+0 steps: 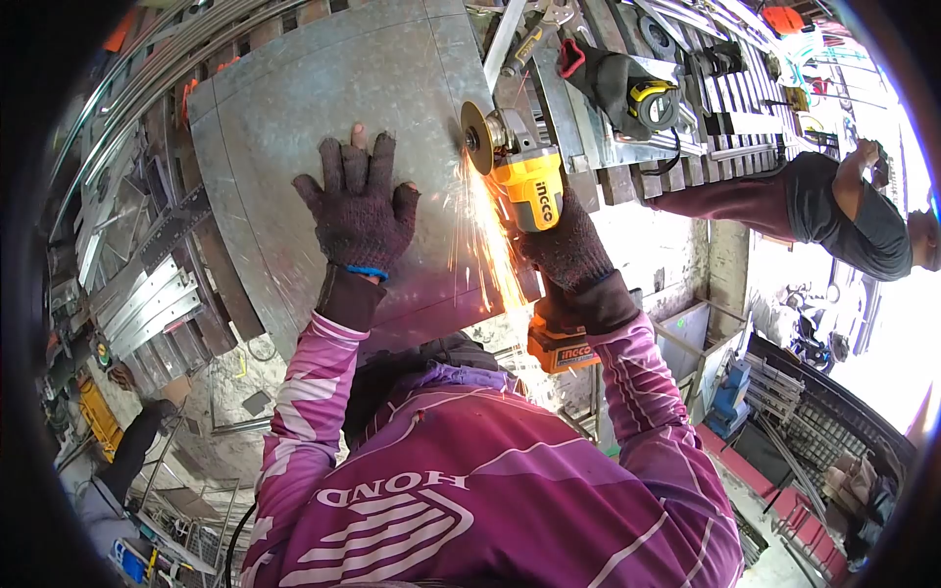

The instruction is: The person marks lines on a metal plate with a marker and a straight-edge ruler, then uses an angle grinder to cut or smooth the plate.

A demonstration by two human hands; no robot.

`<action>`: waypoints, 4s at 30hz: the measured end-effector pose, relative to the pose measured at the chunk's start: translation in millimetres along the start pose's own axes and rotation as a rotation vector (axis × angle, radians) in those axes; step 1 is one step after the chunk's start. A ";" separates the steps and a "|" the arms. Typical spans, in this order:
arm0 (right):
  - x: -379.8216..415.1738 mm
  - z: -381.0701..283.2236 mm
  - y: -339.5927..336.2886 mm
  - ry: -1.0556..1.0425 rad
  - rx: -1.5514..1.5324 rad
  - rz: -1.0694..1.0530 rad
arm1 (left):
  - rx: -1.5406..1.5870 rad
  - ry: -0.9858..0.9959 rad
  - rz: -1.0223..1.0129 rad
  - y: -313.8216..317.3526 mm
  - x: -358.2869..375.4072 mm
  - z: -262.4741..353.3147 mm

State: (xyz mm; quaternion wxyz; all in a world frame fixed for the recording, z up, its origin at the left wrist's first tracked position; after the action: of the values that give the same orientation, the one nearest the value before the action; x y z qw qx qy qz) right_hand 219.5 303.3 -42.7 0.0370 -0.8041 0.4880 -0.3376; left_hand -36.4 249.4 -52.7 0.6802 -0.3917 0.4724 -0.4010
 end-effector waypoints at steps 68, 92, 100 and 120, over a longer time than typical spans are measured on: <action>-48.6 -16.2 -1.0 -0.113 -0.047 0.010 | -0.085 -0.035 -0.154 4.4 -3.1 -1.4; -68.3 -21.4 -11.5 -0.221 0.148 0.040 | -0.013 -0.047 -0.137 1.5 -4.5 -1.4; -67.8 -36.3 -10.8 -0.223 0.263 0.113 | -0.021 -0.053 -0.140 3.0 -4.3 -1.3; -85.5 -42.6 -10.3 -0.201 0.217 0.074 | 0.049 -0.063 -0.074 -1.5 -6.6 -1.4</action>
State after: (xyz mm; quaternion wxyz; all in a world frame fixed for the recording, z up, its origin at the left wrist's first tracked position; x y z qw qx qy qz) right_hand 177.3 389.4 -49.3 0.1847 -0.8067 0.4716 -0.3044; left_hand -39.6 254.7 -49.5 0.6886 -0.4046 0.4260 -0.4250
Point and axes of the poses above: each hand's wrist, its own x-axis away from the middle knuckle, its own y-axis out of the palm, z = x × y, the point moved 7 cm from there along -x, towards the middle knuckle
